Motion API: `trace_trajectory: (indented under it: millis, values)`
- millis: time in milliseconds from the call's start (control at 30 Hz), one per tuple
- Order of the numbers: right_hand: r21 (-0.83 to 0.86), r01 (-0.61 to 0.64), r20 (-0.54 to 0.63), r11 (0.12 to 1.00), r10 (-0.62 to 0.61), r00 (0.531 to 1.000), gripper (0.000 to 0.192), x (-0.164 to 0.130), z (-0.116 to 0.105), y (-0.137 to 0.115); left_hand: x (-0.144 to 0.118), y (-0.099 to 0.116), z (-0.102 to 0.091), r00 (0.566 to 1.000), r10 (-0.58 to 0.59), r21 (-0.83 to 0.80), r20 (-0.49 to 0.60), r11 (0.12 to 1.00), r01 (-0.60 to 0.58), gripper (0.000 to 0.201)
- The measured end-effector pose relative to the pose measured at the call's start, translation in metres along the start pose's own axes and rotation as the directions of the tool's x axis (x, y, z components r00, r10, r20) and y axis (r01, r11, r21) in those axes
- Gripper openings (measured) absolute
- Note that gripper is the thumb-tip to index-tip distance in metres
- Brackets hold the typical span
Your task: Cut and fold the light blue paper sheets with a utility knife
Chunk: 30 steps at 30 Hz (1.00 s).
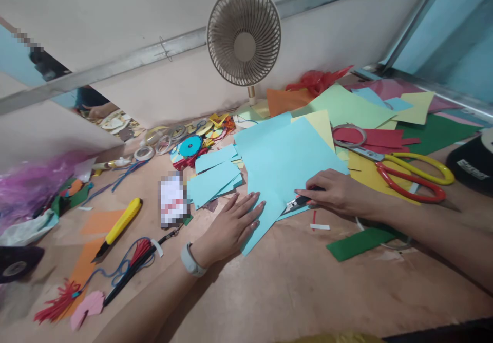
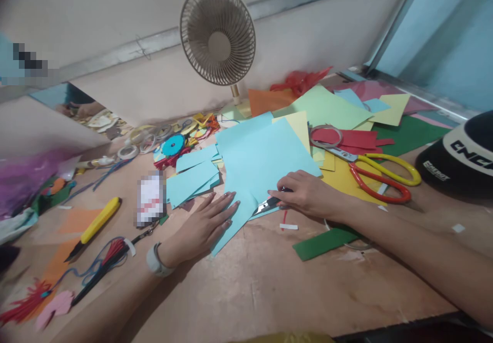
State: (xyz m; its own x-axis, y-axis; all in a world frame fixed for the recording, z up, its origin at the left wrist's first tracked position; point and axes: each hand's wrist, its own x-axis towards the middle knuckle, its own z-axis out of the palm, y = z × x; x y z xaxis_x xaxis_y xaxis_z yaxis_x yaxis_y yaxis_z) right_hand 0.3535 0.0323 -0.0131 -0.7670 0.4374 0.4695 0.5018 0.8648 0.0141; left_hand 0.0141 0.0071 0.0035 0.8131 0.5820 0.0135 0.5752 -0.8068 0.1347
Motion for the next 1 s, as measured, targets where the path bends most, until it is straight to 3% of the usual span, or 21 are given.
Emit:
trace_trajectory:
  millis: [1000]
  values:
    - [-0.003,0.025,0.005,1.000,-0.025,1.000,0.028,0.002,0.005,-0.020,-0.003,-0.001,0.003,1.000,0.001,-0.028,-0.007,1.000,-0.001,0.048]
